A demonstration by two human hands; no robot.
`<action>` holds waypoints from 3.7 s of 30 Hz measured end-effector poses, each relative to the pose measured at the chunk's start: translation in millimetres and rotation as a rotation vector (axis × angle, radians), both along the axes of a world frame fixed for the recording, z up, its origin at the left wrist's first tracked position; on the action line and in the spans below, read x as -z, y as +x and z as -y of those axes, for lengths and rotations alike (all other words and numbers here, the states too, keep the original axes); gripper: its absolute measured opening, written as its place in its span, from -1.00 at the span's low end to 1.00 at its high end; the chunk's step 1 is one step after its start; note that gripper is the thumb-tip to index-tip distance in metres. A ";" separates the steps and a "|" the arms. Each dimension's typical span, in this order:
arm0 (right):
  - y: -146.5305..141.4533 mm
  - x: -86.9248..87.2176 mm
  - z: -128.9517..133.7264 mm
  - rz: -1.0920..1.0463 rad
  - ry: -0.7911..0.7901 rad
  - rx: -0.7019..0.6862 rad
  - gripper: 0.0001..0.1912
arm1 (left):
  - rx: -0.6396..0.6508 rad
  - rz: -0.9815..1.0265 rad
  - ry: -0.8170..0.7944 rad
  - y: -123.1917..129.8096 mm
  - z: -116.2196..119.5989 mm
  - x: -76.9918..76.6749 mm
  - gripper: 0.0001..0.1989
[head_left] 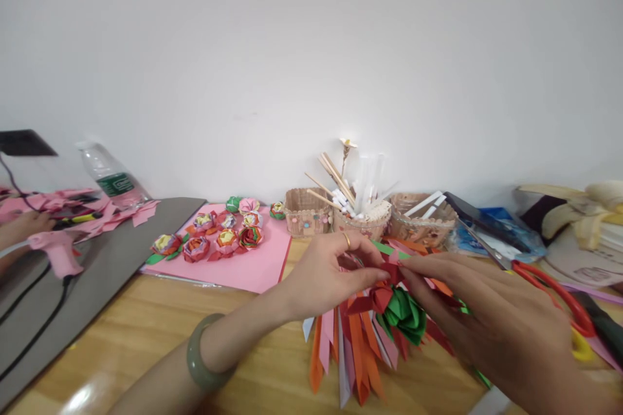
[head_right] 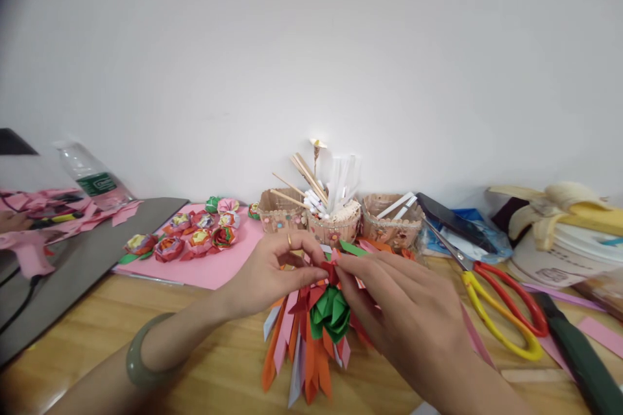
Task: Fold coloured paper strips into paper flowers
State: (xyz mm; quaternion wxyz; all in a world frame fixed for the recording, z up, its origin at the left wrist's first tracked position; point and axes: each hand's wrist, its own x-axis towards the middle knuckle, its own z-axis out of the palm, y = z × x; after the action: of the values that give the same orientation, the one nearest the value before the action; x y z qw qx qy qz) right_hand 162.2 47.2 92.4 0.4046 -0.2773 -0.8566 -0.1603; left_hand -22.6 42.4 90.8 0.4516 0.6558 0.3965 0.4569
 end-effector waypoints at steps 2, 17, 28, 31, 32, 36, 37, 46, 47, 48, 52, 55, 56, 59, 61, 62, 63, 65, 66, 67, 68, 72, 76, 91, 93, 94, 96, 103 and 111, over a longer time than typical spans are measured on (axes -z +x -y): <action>0.2 -4.0 1.8 -0.028 -0.113 -0.021 -0.89 | 0.000 -0.002 -0.009 0.3 -0.3 0.3 -0.88; -5.2 -1.5 2.7 -0.073 -0.328 0.051 -0.86 | -0.127 -0.034 0.270 4.2 2.7 6.2 -0.93; -2.7 -3.2 -0.5 -0.038 -0.155 -0.066 -0.91 | 0.068 0.152 -0.091 -1.3 -7.3 0.3 -0.89; -3.0 -3.9 -1.9 -0.106 -0.157 -0.049 -0.92 | 0.033 0.122 0.043 -0.6 -6.8 2.5 -0.96; -2.8 -4.5 -1.9 -0.145 -0.155 -0.028 -0.93 | -0.002 0.107 0.098 -0.5 -6.4 3.2 -0.95; -3.8 -7.6 1.1 -0.209 -0.472 0.046 -0.85 | -0.169 -0.077 0.369 -0.5 -4.3 6.4 -0.91; -5.0 -8.2 2.0 -0.196 -0.611 0.027 -0.79 | -0.191 -0.121 0.432 -0.3 -3.8 7.5 -0.90; -11.3 -5.5 -0.1 -0.312 -1.117 -0.155 -0.59 | -0.157 -0.155 0.396 3.9 -0.2 15.9 -0.90; -10.6 -5.2 -0.4 -0.310 -1.133 -0.161 -0.60 | -0.156 -0.135 0.355 4.6 -0.2 16.7 -0.90; -9.9 -5.0 -0.6 -0.306 -1.144 -0.165 -0.60 | -0.156 -0.112 0.327 5.1 -0.3 17.6 -0.90; -9.3 -3.1 0.2 -0.301 -1.166 -0.156 -0.58 | -0.165 -0.067 0.282 6.1 -1.4 21.6 -0.87; -11.3 -1.2 1.5 -0.289 -1.168 -0.127 -0.59 | -0.194 -0.073 0.266 6.2 -2.3 23.2 -0.88; -12.2 -0.7 2.1 -0.286 -1.167 -0.112 -0.60 | -0.205 -0.074 0.262 6.3 -2.4 23.5 -0.88; -15.0 -0.3 3.9 -0.274 -1.160 -0.064 -0.64 | -0.235 -0.062 0.250 7.6 -1.7 24.0 -0.88; -16.7 -0.9 5.4 -0.267 -1.150 -0.040 -0.67 | -0.248 -0.042 0.246 9.1 -0.7 24.1 -0.88; -17.4 -1.4 6.1 -0.266 -1.144 -0.031 -0.68 | -0.251 -0.028 0.239 9.9 0.0 24.1 -0.89; -18.0 -1.9 6.8 -0.270 -1.137 -0.023 -0.68 | -0.253 -0.009 0.224 10.7 0.6 24.0 -0.89; -19.1 -2.8 7.9 -0.278 -1.122 -0.019 -0.68 | -0.251 0.035 0.176 12.0 1.6 23.9 -0.90; -19.4 -3.1 8.3 -0.281 -1.115 -0.018 -0.67 | -0.248 0.057 0.155 12.5 1.9 23.9 -0.91; -19.7 -3.3 8.5 -0.283 -1.106 -0.017 -0.67 | -0.246 0.079 0.142 12.9 2.1 23.9 -0.91; -19.9 -3.3 8.6 -0.284 -1.096 -0.015 -0.67 | -0.244 0.097 0.139 13.3 2.1 24.0 -0.92; -20.3 -1.4 8.0 -0.288 -1.040 -0.011 -0.68 | -0.243 0.154 0.138 14.8 1.1 24.5 -0.92; -19.9 1.1 7.5 -0.280 -0.971 -0.015 -0.67 | -0.266 0.205 0.131 16.6 1.5 25.0 -0.93; 1.7 -9.1 1.6 -0.211 -0.784 0.076 -0.58 | -0.143 0.445 -0.055 11.0 -10.7 29.5 -0.86; 5.4 -10.5 -1.2 -0.337 -0.741 0.098 -0.65 | -0.134 0.500 -0.100 10.4 -12.9 30.3 -0.80; 6.1 -10.5 -3.1 -0.376 -0.703 0.104 -0.71 | -0.125 0.528 -0.126 10.6 -13.4 30.5 -0.78; 5.6 -8.7 -7.5 -0.370 -0.633 0.087 -0.78 | -0.101 0.593 -0.191 11.9 -13.0 30.5 -0.75; -1.8 -0.4 -11.0 -0.303 -0.638 -0.030 -0.81 | 0.018 0.707 -0.345 14.2 -6.2 24.5 -0.77; -5.1 0.3 -3.4 -0.256 -0.426 -0.083 -0.92 | 0.005 0.334 0.054 7.1 -1.7 17.2 -0.82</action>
State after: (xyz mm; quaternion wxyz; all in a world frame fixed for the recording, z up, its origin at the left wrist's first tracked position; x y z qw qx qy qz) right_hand 157.0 50.5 92.1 0.4483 -0.3391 -0.8235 0.0767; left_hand -15.5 44.2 73.6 0.4946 0.5837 0.3018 0.5688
